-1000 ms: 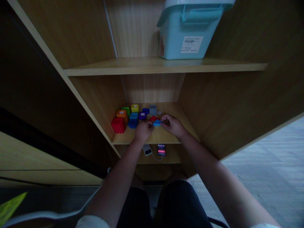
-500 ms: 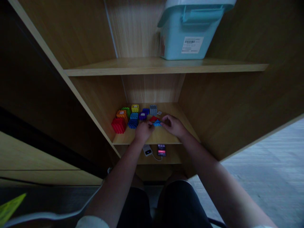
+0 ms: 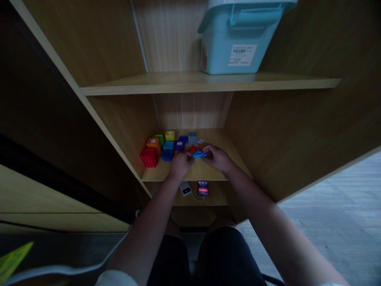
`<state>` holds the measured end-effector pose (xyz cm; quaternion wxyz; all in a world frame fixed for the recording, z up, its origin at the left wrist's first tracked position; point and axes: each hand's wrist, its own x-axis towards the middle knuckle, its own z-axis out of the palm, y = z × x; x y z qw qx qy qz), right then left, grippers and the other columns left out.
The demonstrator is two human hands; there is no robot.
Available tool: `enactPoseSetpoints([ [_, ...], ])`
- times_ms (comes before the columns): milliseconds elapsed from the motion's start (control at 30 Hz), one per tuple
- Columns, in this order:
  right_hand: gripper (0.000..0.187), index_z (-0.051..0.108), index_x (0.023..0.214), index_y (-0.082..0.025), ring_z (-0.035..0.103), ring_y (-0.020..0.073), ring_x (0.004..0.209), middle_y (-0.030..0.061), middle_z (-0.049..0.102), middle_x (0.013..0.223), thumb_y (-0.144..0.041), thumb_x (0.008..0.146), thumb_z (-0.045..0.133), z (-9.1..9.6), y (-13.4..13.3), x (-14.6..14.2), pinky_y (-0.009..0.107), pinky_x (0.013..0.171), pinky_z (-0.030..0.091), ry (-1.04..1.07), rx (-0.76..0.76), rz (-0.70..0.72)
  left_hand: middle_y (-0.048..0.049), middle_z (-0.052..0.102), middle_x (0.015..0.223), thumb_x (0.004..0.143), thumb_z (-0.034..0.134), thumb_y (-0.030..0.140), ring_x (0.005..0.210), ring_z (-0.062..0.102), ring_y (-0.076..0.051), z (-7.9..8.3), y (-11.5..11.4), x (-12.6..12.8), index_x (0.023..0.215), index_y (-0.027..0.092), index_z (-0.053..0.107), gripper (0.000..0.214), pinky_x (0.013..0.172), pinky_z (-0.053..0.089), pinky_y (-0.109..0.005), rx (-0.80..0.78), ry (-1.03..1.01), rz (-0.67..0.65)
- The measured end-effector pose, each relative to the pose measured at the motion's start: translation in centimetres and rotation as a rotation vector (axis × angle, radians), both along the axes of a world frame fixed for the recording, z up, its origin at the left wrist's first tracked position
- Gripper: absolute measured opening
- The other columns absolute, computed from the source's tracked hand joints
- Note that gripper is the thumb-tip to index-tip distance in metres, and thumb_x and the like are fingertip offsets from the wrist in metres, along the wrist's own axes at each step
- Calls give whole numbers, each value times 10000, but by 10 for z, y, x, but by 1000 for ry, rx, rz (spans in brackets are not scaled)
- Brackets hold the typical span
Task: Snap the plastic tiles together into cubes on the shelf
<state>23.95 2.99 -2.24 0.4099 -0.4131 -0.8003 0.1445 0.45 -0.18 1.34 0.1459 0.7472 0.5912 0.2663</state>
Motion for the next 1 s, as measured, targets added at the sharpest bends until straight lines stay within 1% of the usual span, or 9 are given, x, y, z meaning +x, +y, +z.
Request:
enactPoseSetpoints([
  [233,264,655,1131,-268,726,223,991,39,752,1082,-301,882,740,2,0,-1,392,912,582,-17,-2,16,-70,829,1092,964,665,295,1008,768,-223,1,1,0,1056,230,809,183,872,544,-280,-4,21,-5],
  [367,245,656,1123,-267,727,223,976,39,756,1065,-288,890,728,3,-1,-1,389,893,581,-15,-13,19,-78,830,1070,966,658,290,985,768,-220,3,0,1,1048,216,810,188,847,540,-277,-12,30,-16],
  [600,230,673,1096,-266,729,215,953,34,766,1045,-310,884,749,3,-1,-2,380,878,586,26,-44,25,-72,829,1096,968,660,285,1022,763,-214,1,1,0,1079,228,813,197,896,542,-276,-12,23,-18],
  [833,205,674,1071,-267,733,208,906,23,767,1015,-331,891,746,1,0,-2,369,861,588,42,-64,26,-74,832,1061,964,660,307,989,766,-221,3,1,2,1076,231,818,207,849,538,-273,-23,49,11],
  [1000,239,676,1076,-271,721,217,934,30,762,1041,-361,876,772,4,-2,-2,371,877,579,37,-44,27,-80,831,1060,974,648,322,988,766,-225,4,0,2,1096,228,818,229,830,534,-273,-28,48,1],
])
